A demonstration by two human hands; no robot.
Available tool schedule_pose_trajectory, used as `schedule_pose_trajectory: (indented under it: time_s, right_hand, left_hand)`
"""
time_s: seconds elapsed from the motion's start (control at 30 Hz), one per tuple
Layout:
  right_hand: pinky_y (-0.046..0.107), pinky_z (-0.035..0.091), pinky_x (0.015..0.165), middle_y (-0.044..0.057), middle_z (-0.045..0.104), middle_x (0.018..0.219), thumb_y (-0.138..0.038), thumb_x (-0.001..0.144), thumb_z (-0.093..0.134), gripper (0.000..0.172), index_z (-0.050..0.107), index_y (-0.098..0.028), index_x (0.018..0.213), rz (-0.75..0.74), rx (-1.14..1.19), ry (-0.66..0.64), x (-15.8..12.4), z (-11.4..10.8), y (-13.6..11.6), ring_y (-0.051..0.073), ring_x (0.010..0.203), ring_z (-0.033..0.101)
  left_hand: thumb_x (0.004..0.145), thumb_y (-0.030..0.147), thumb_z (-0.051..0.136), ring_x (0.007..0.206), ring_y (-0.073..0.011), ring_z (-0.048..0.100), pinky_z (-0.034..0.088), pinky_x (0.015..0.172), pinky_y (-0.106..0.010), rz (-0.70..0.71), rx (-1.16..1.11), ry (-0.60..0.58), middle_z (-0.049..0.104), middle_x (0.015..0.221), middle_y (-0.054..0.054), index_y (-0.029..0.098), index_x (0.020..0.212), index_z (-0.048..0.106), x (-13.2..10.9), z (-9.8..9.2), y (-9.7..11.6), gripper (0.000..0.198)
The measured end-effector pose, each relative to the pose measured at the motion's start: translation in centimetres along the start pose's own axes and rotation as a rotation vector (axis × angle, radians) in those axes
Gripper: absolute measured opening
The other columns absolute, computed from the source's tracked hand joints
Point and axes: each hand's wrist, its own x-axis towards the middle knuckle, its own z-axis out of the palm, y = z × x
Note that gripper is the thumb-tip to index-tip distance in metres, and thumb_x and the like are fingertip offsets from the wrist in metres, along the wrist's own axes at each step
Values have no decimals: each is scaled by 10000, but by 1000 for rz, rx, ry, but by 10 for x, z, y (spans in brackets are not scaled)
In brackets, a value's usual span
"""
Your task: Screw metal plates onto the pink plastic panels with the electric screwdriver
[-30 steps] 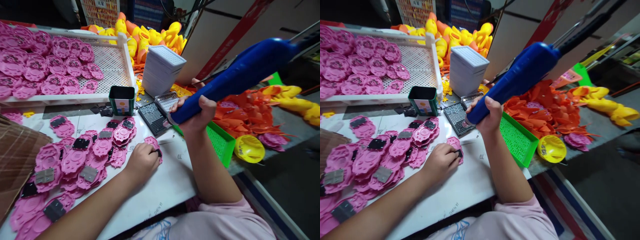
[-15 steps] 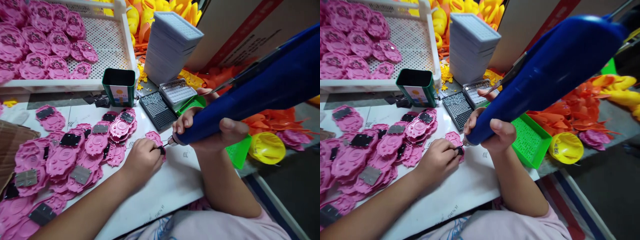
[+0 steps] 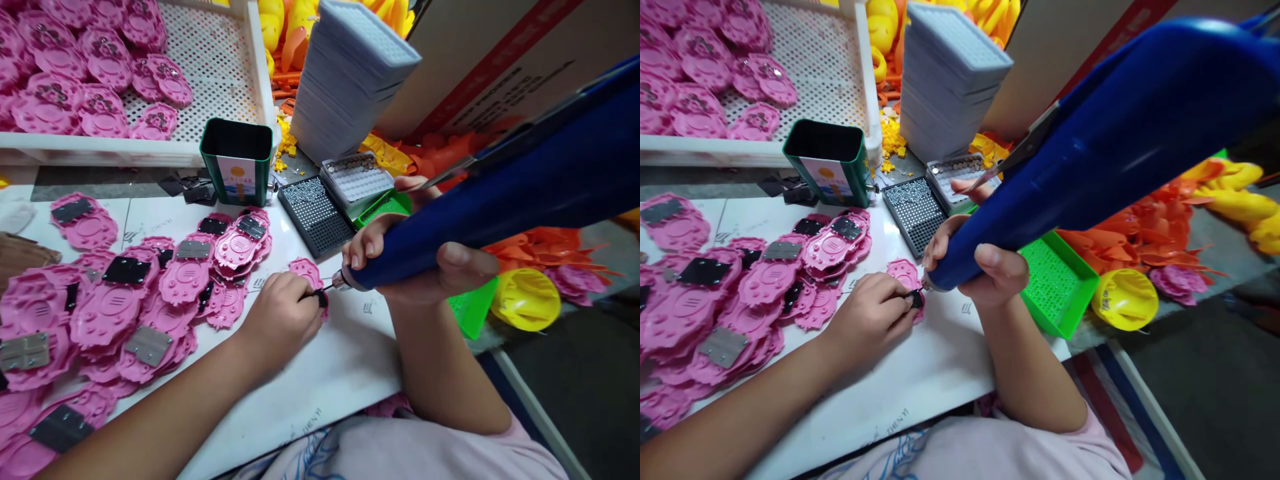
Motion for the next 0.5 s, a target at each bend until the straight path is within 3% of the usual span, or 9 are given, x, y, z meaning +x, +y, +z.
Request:
schedule_pose_trajectory:
  time_s: [0.13, 0.3, 0.4, 0.5]
  right_hand:
    - [337, 552, 520, 2, 706, 644, -470, 700, 757, 265, 665, -258, 830, -40, -17, -83, -2, -4, 2, 185, 533, 663]
    - [371, 555, 539, -10, 717, 693, -450, 718, 774, 444, 617, -308, 1107, -17, -53, -156, -6, -5, 1, 202, 554, 665]
    - [363, 542, 539, -16, 717, 705, -417, 710, 790, 493, 561, -295, 1129, -17, -38, -159, -7, -3, 1, 200, 556, 660]
    - [365, 526, 528, -19, 708, 702, -419, 706, 790, 515, 532, -276, 1128, -17, -42, -145, -8, -2, 1, 205, 555, 657]
  left_hand:
    - [935, 165, 552, 768, -199, 555, 422, 697, -343, -14, -15, -18, 663, 779, -60, 152, 709, 675, -1, 0, 1, 258]
    - [895, 272, 659, 974, -297, 569, 431, 806, -442, -15, -5, -87, 712, 965, -91, 147, 870, 711, -1, -10, 2, 137]
    - [845, 301, 720, 996, -321, 565, 423, 799, -461, -7, -3, -167, 717, 988, -92, 144, 906, 703, 0, -15, 1, 170]
    - [880, 275, 681, 983, -302, 561, 419, 811, -456, -5, -2, -157, 720, 979, -74, 160, 887, 703, 0, -15, 0, 118]
